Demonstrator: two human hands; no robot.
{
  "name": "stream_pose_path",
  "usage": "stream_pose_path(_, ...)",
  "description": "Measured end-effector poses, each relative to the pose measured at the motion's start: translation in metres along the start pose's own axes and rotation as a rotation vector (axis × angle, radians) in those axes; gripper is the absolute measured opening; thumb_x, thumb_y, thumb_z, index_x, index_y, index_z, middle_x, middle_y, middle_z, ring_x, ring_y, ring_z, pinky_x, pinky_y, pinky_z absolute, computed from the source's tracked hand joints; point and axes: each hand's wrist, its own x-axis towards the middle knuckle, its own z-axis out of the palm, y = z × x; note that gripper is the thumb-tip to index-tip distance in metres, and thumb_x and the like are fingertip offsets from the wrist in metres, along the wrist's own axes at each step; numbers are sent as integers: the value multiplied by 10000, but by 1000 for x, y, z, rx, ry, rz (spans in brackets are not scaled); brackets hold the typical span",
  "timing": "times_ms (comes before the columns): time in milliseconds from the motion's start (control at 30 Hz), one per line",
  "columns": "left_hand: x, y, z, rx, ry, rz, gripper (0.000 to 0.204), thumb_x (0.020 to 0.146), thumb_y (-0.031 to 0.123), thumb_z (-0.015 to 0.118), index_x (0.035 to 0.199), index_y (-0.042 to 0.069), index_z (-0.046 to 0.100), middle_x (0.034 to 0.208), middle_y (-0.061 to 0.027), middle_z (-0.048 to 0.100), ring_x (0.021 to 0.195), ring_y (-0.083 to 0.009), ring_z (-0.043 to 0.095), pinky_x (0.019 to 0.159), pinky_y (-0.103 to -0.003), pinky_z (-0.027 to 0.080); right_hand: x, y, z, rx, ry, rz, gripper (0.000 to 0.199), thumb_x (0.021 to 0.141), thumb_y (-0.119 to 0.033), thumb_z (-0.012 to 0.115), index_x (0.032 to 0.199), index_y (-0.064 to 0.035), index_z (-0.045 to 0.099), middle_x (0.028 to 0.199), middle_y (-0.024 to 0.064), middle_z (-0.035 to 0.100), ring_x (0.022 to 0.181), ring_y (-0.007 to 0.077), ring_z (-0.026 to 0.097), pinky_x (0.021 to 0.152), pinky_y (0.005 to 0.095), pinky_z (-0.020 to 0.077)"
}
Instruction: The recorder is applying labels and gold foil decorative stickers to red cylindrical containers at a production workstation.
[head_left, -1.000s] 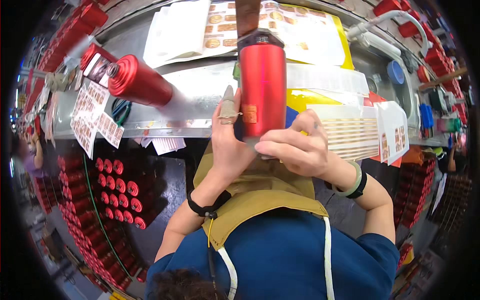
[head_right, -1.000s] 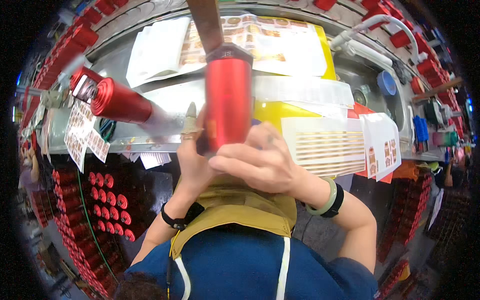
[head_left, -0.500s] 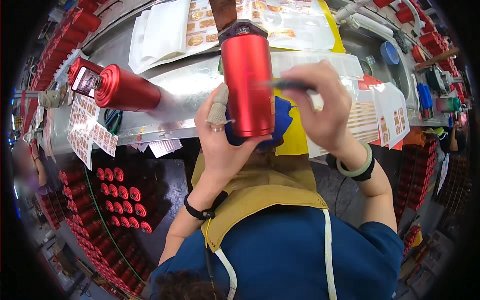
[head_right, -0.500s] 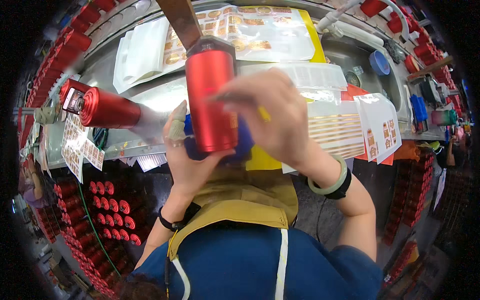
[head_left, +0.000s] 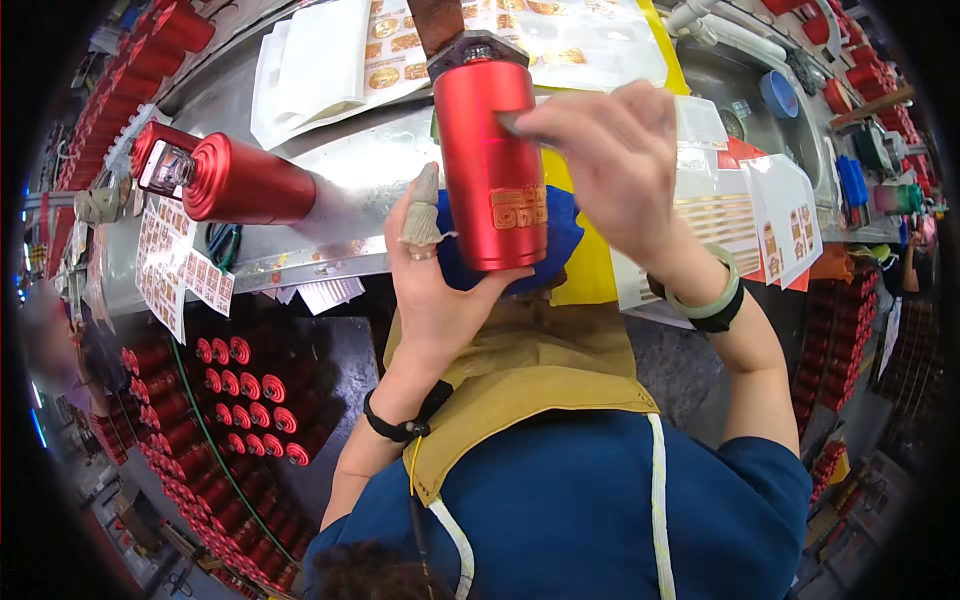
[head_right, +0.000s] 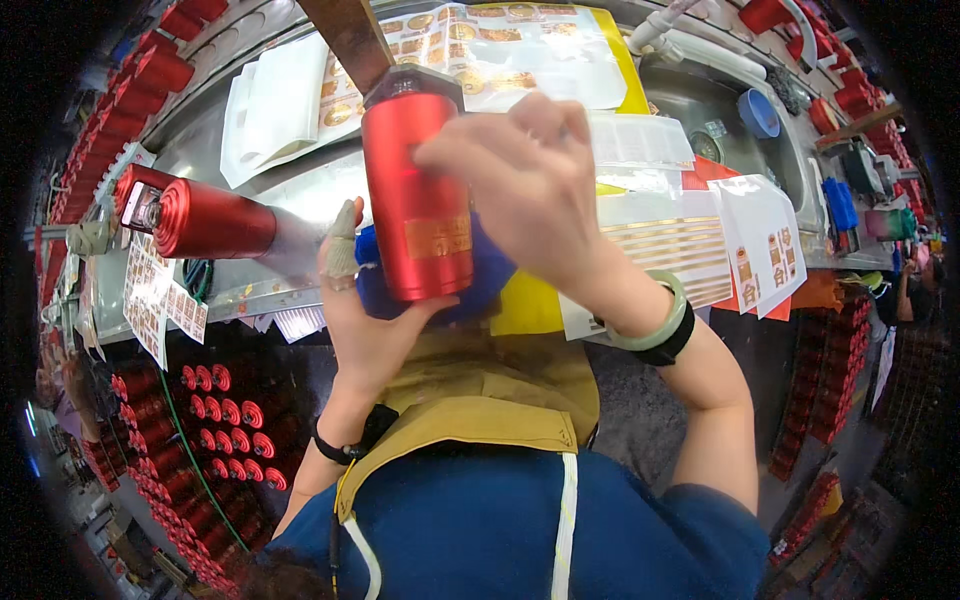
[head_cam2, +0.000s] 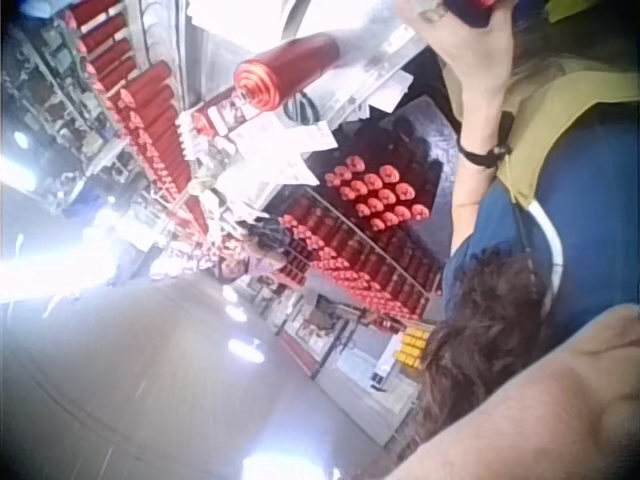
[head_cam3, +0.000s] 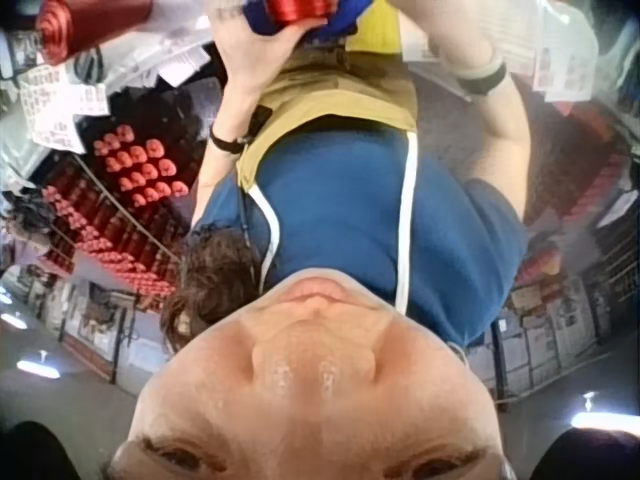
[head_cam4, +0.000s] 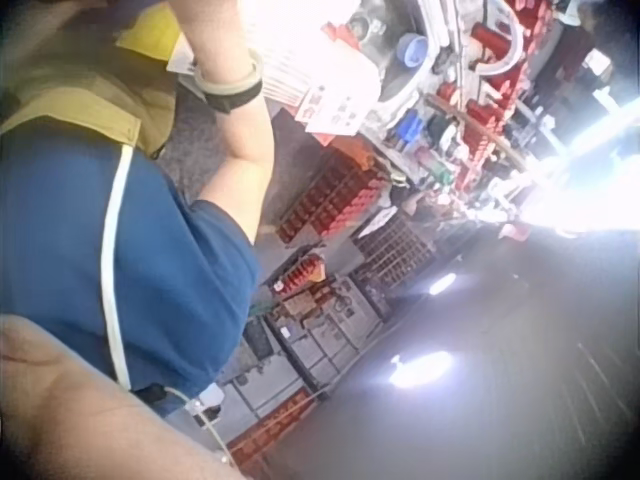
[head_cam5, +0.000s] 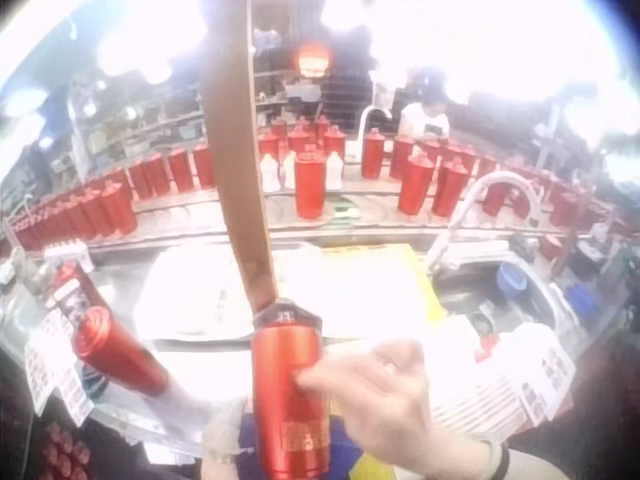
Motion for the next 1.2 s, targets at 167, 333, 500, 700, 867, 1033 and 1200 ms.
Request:
stream_pose_path(167,4,-6,4,-82,59,-19,893,722,124,925,1488,-26,491,1380,-192,612,1255,-359,600,1051,-420,479,-11,-21,-1,406,-117,-62,179,770,-123,720,943,-167,720,839,-4,692,748,189,620,716,342,483)
stream_pose_path(333,-3,-9,0,-79,55,7,850,740,113,913,1474,-26,508,1388,-201,627,1252,-347,622,1062,-414,479,-4,-7,0,56,-13,-44,175,802,-67,758,961,-139,778,907,11,752,738,213,596,744,328,442)
stream_pose_path(500,0,-8,0,-110,43,8,858,745,101,911,1487,-35,500,1388,-207,632,1235,-345,634,1050,-413,497,8,-16,-8,289,-141,1,184,800,-51,767,970,-121,771,893,28,738,772,221,617,733,358,469)
stream_pose_path(700,2,7,-8,135,-61,106,885,670,153,949,1474,92,583,1560,-232,425,1384,-410,478,1127,-475,424,7,37,-1,71,159,73,162,820,-74,784,976,-96,748,876,36,732,760,266,651,744,364,493)
stream_pose_path(867,4,18,4,277,-85,179,851,656,170,945,1443,213,625,1535,-297,418,1346,-457,480,1102,-508,430,-16,38,-9,170,101,269,194,820,-32,789,1006,-59,737,904,83,734,838,286,685,778,360,528)
stream_pose_path(1033,-3,6,20,102,57,117,639,688,30,845,1304,155,732,1421,-371,541,1180,-500,640,981,-490,572,1,24,-16,221,82,267,206,813,30,782,1001,-32,727,923,103,728,838,277,679,777,353,524)
stream_pose_path(1200,-14,-16,18,-35,213,201,618,693,49,886,1275,-26,694,1387,-311,601,1210,-468,655,1014,-444,571,-27,16,-4,138,-90,207,247,786,97,757,1000,-20,724,943,105,730,861,277,667,797,393,496)
